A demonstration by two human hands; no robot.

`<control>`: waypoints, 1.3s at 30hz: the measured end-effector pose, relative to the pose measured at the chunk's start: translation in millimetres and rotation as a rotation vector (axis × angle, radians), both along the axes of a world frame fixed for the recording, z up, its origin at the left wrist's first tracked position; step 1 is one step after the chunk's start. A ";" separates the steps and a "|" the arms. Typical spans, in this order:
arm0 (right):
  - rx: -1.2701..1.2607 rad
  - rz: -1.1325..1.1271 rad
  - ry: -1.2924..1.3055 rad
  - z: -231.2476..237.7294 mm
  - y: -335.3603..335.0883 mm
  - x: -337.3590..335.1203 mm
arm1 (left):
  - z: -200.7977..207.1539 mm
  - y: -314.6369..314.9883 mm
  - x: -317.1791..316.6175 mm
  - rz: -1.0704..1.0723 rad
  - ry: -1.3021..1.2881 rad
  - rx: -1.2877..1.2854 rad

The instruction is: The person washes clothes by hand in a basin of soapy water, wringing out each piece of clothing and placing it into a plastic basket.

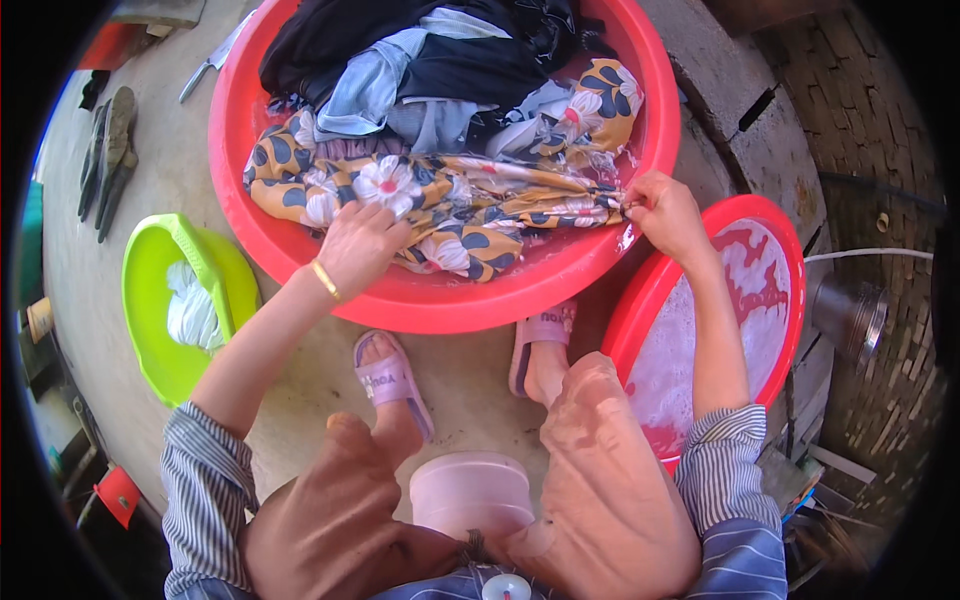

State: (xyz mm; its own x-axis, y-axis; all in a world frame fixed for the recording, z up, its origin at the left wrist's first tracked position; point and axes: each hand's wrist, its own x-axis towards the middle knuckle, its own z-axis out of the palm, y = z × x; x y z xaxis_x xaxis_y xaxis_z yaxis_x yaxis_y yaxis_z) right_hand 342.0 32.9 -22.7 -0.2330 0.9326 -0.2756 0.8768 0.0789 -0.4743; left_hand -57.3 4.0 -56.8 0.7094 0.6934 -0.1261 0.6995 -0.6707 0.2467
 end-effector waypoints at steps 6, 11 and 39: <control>0.277 0.171 0.162 -5.7 -9.6 -70.4 | 31.2 -26.2 8.2 -0.068 0.144 0.073; -0.009 0.347 0.445 -68.4 3.7 -144.6 | 5.1 7.7 60.6 -0.084 -0.209 -0.124; 0.124 0.507 -0.258 43.3 -29.5 -75.8 | -24.1 31.7 59.7 -0.006 0.140 -0.101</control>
